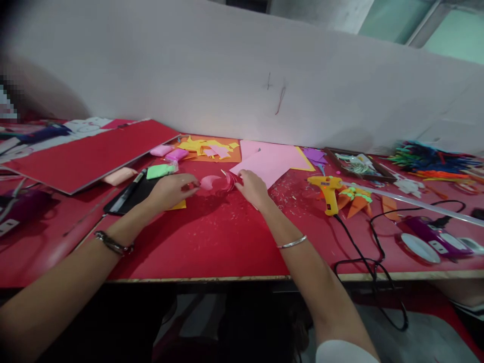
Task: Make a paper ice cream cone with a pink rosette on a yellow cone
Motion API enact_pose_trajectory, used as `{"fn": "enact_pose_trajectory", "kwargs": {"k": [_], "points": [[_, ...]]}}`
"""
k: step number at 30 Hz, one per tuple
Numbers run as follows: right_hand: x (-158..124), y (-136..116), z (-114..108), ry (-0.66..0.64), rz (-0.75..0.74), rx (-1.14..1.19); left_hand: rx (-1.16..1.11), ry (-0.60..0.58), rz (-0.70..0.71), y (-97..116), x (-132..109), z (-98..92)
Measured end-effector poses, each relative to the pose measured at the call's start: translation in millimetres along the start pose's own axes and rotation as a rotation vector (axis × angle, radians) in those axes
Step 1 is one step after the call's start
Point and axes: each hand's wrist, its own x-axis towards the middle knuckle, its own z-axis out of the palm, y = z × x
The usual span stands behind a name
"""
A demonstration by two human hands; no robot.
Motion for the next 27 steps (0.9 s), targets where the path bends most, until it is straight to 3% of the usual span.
{"fn": "enact_pose_trajectory", "kwargs": {"k": [5,10,16,21,27], "points": [[15,0,13,0.071,0.015,0.297,-0.001,-0.038,0.062,1,0,-0.5],[12,-3,-2,0.207,0.016,0.431,0.050,-0.044,0.061,5,-3,-0.2],[-18,-5,-17,0.015,-0.034,0.683,-0.061,-0.090,0.090,7,0,3.1],[-30,-15,-10,-0.099,-0.064,0.638,-0.166,-0.135,0.130,12,0,4.9],[-32,-22,-10,-0.132,-0.069,0.593,-0.188,-0.151,0.170,17,-1,3.6]]}}
